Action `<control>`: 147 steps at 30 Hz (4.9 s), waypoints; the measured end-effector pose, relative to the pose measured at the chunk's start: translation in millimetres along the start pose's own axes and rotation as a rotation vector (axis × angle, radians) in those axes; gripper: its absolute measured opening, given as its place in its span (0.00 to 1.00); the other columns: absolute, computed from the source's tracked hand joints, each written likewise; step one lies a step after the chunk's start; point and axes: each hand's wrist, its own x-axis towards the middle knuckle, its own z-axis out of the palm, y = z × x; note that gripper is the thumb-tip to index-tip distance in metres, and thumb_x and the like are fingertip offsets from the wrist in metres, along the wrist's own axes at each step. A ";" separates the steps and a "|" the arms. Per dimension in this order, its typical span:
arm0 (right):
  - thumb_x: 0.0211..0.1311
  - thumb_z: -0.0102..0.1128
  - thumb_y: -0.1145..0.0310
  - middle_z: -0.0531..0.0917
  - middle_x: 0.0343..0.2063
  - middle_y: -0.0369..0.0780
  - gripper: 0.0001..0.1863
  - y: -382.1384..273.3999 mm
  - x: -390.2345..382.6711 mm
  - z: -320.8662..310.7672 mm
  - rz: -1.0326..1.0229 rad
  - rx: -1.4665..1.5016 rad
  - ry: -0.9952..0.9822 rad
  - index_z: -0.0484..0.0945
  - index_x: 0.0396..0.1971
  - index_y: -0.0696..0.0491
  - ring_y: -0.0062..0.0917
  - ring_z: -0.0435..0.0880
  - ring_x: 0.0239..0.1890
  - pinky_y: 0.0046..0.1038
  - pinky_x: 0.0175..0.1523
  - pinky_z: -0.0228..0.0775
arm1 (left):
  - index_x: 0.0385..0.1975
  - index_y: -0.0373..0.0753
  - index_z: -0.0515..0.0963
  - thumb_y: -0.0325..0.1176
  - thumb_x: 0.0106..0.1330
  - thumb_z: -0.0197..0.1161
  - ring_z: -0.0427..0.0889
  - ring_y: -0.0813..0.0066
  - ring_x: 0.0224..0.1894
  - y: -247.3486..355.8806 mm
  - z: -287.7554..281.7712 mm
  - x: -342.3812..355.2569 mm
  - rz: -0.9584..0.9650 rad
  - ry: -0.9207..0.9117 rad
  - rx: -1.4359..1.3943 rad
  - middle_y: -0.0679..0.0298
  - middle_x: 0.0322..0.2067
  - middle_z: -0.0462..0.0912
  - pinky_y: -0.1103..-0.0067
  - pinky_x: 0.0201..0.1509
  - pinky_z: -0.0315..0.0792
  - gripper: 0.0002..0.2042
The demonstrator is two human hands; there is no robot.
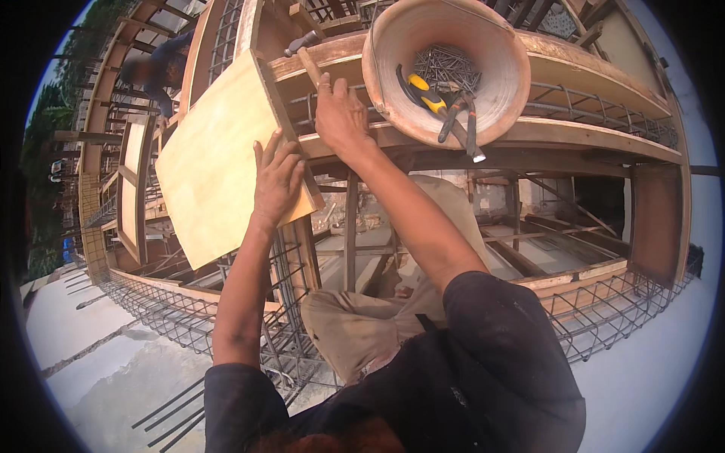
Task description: The person positions wooden boards against a rebar structure and secures them by hammering nails taken from a bucket.
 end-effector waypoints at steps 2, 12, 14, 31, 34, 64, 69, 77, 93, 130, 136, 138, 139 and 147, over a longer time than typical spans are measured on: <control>0.65 0.52 0.72 0.76 0.46 0.54 0.28 13.2 7.9 9.5 0.053 -0.118 -0.002 0.64 0.64 0.66 0.48 0.79 0.48 0.41 0.50 0.78 | 0.40 0.42 0.79 0.36 0.68 0.60 0.55 0.59 0.75 1.7 1.3 4.7 0.003 0.019 0.002 0.66 0.56 0.77 0.47 0.78 0.34 0.08; 0.66 0.61 0.62 0.83 0.38 0.47 0.18 -34.6 -86.8 -166.0 -0.251 0.456 -0.325 0.80 0.49 0.60 0.37 0.84 0.43 0.36 0.49 0.75 | 0.43 0.42 0.79 0.38 0.70 0.58 0.55 0.61 0.75 0.3 0.4 -5.9 -0.040 0.042 -0.040 0.66 0.57 0.76 0.50 0.78 0.35 0.09; 0.67 0.59 0.67 0.83 0.34 0.45 0.11 -14.1 -73.3 -203.3 -0.117 0.483 -0.074 0.83 0.43 0.58 0.31 0.84 0.37 0.31 0.45 0.75 | 0.49 0.43 0.78 0.39 0.71 0.58 0.55 0.60 0.75 0.9 -1.8 -7.4 -0.028 0.098 -0.052 0.64 0.59 0.75 0.52 0.79 0.38 0.12; 0.55 0.61 0.69 0.85 0.40 0.54 0.11 167.9 94.2 -70.7 0.109 -0.425 -0.151 0.85 0.35 0.58 0.50 0.84 0.46 0.46 0.53 0.75 | 0.57 0.37 0.75 0.30 0.73 0.53 0.74 0.56 0.61 -11.0 -5.7 -18.7 -0.296 0.413 -0.380 0.53 0.59 0.73 0.68 0.65 0.71 0.15; 0.55 0.64 0.70 0.87 0.35 0.47 0.09 213.5 101.9 -92.3 0.107 -0.088 -0.074 0.84 0.33 0.59 0.40 0.85 0.36 0.39 0.44 0.76 | 0.57 0.37 0.75 0.30 0.72 0.53 0.75 0.56 0.61 0.3 -1.5 -1.3 -0.263 0.424 -0.408 0.52 0.58 0.74 0.68 0.65 0.71 0.15; 0.59 0.64 0.62 0.82 0.33 0.45 0.16 -56.2 -4.7 2.8 -0.332 0.521 -0.307 0.82 0.37 0.60 0.35 0.83 0.35 0.32 0.43 0.75 | 0.42 0.31 0.82 0.28 0.68 0.66 0.79 0.78 0.43 -9.0 9.0 -7.7 -0.507 0.585 -1.008 0.62 0.38 0.83 0.82 0.49 0.73 0.08; 0.61 0.65 0.59 0.77 0.45 0.50 0.26 -23.0 -28.9 -18.5 -0.287 0.086 -0.047 0.75 0.56 0.56 0.44 0.79 0.47 0.38 0.54 0.72 | 0.40 0.32 0.83 0.28 0.67 0.66 0.79 0.79 0.42 -5.9 7.1 -12.5 -0.587 0.577 -1.187 0.66 0.38 0.83 0.82 0.50 0.74 0.07; 0.61 0.56 0.71 0.78 0.44 0.56 0.27 49.0 -32.7 -4.1 -0.128 -0.245 -0.116 0.68 0.60 0.65 0.51 0.79 0.47 0.45 0.55 0.73 | 0.34 0.35 0.82 0.24 0.59 0.67 0.81 0.75 0.46 -14.2 -7.7 -15.5 -0.334 0.321 -0.992 0.64 0.39 0.85 0.74 0.64 0.68 0.05; 0.70 0.56 0.64 0.82 0.50 0.53 0.29 -16.1 -134.3 -91.9 0.114 0.704 -0.305 0.63 0.68 0.57 0.31 0.84 0.44 0.29 0.52 0.74 | 0.31 0.40 0.86 0.33 0.60 0.69 0.79 0.68 0.58 -13.4 -9.8 -43.8 -0.305 0.326 -0.892 0.67 0.38 0.88 0.62 0.78 0.50 0.05; 0.73 0.54 0.54 0.70 0.19 0.33 0.15 35.0 -303.6 -197.6 0.724 0.804 -0.143 0.69 0.45 0.51 0.14 0.67 0.13 0.20 0.16 0.61 | 0.32 0.41 0.86 0.33 0.60 0.68 0.79 0.66 0.58 -15.2 -3.6 -31.8 -0.206 0.303 -0.797 0.68 0.36 0.88 0.62 0.76 0.53 0.05; 0.74 0.53 0.57 0.71 0.20 0.32 0.19 31.7 -250.2 -163.4 0.299 0.501 -0.429 0.70 0.53 0.56 0.14 0.69 0.16 0.20 0.20 0.61 | 0.32 0.40 0.87 0.33 0.60 0.69 0.80 0.66 0.57 -15.2 0.8 -43.0 -0.212 0.334 -0.749 0.66 0.37 0.88 0.63 0.75 0.55 0.05; 0.74 0.53 0.57 0.72 0.20 0.33 0.19 21.0 -236.7 -162.3 0.245 0.461 -0.470 0.70 0.53 0.57 0.15 0.70 0.17 0.22 0.21 0.61 | 0.33 0.40 0.87 0.33 0.60 0.69 0.81 0.67 0.57 -12.5 1.8 -38.8 -0.204 0.341 -0.741 0.66 0.37 0.89 0.63 0.75 0.56 0.06; 0.73 0.54 0.56 0.74 0.21 0.38 0.21 15.8 -231.5 -162.1 0.230 0.399 -0.487 0.71 0.53 0.58 0.21 0.72 0.20 0.27 0.26 0.64 | 0.33 0.40 0.87 0.33 0.60 0.69 0.81 0.67 0.57 -11.3 1.6 -37.9 -0.196 0.343 -0.750 0.66 0.37 0.89 0.63 0.75 0.56 0.06; 0.73 0.53 0.54 0.77 0.22 0.49 0.23 2.3 -213.3 -153.7 0.142 0.250 -0.523 0.71 0.54 0.58 0.39 0.76 0.22 0.36 0.32 0.68 | 0.32 0.37 0.85 0.29 0.60 0.66 0.80 0.65 0.57 -10.6 -0.1 -34.9 -0.205 0.358 -0.779 0.66 0.36 0.88 0.63 0.76 0.54 0.04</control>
